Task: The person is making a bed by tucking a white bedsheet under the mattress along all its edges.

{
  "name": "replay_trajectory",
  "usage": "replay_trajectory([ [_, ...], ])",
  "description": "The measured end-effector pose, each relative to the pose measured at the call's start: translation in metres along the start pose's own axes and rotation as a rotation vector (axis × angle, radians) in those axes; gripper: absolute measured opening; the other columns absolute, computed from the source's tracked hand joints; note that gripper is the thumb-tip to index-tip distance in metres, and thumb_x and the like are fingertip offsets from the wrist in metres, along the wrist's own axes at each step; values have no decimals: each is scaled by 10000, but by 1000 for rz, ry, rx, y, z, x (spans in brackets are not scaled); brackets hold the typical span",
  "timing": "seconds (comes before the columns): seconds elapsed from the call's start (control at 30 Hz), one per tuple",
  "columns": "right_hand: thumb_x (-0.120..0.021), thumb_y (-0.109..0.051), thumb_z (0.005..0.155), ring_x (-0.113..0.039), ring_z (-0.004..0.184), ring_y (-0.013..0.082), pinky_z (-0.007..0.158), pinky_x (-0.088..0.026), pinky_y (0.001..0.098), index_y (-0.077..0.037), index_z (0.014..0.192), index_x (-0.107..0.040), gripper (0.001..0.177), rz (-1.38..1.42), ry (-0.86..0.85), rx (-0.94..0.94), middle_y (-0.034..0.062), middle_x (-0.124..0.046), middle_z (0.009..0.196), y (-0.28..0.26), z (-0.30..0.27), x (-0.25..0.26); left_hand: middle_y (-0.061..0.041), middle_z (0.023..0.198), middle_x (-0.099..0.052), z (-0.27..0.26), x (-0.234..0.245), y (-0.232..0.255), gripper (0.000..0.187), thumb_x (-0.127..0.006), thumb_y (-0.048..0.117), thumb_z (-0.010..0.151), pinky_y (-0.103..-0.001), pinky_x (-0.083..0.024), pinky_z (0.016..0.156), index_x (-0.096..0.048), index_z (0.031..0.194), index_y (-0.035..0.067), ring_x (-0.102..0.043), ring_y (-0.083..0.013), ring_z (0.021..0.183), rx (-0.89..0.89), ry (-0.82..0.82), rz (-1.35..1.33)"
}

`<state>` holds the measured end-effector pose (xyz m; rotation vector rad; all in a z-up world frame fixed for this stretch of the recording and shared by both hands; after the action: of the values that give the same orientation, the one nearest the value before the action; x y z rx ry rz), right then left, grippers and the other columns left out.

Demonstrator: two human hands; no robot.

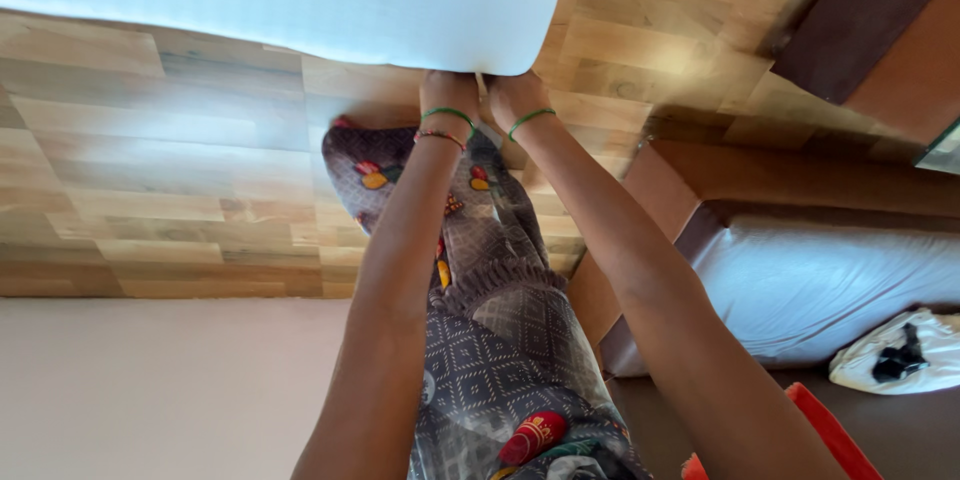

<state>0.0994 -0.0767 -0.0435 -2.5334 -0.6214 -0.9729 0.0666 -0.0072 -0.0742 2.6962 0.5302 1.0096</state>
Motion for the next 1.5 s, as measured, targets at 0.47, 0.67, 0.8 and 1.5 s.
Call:
replay_trajectory([
  [0.47, -670, -61, 843, -593, 1211, 342, 986, -519, 430, -63, 1297, -648, 454, -92, -22, -220, 158, -681, 1248, 13, -5, -25, -129, 1305, -655, 12, -29, 14, 300, -615, 185, 967, -472, -388, 1152, -693, 1223, 49, -584, -285, 1256, -241, 256, -74],
  [0.67, -695, -41, 854, -490, 1384, 361, 1211, -378, 432, 4, 1391, -601, 547, 8, 307, -155, 174, -544, 1447, -5, -22, 19, -169, 1484, -491, -27, 22, -15, 710, -755, 163, 837, -476, -315, 1211, -517, 1477, -32, -481, -356, 1378, -603, 426, -228],
  [0.8, -724, -107, 790, -451, 1362, 417, 1194, -334, 494, 116, 1413, -539, 686, -1, 494, -108, 269, -497, 1428, -25, -40, 33, -178, 1607, -410, -58, 34, -87, 747, -734, 144, 908, -469, -247, 1277, -428, 1566, -31, -369, -365, 1495, -538, 543, -101],
  [1.5, -693, -68, 903, -497, 1330, 413, 1156, -409, 460, 25, 1473, -459, 623, 34, 222, -123, 236, -489, 1475, -111, 37, 12, -226, 1404, -554, -25, 43, -114, 643, -678, 405, 972, -490, -323, 1161, -531, 1400, -52, -483, -366, 1326, -209, 200, -46],
])
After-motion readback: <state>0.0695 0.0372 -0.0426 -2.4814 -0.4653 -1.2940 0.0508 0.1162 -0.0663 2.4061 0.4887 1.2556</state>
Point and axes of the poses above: each hand's wrist, its own z-axis towards the middle knuckle, its own x-axis out of the back of the hand, y = z × x, the point moved 10 cm from there along z, towards the middle knuckle
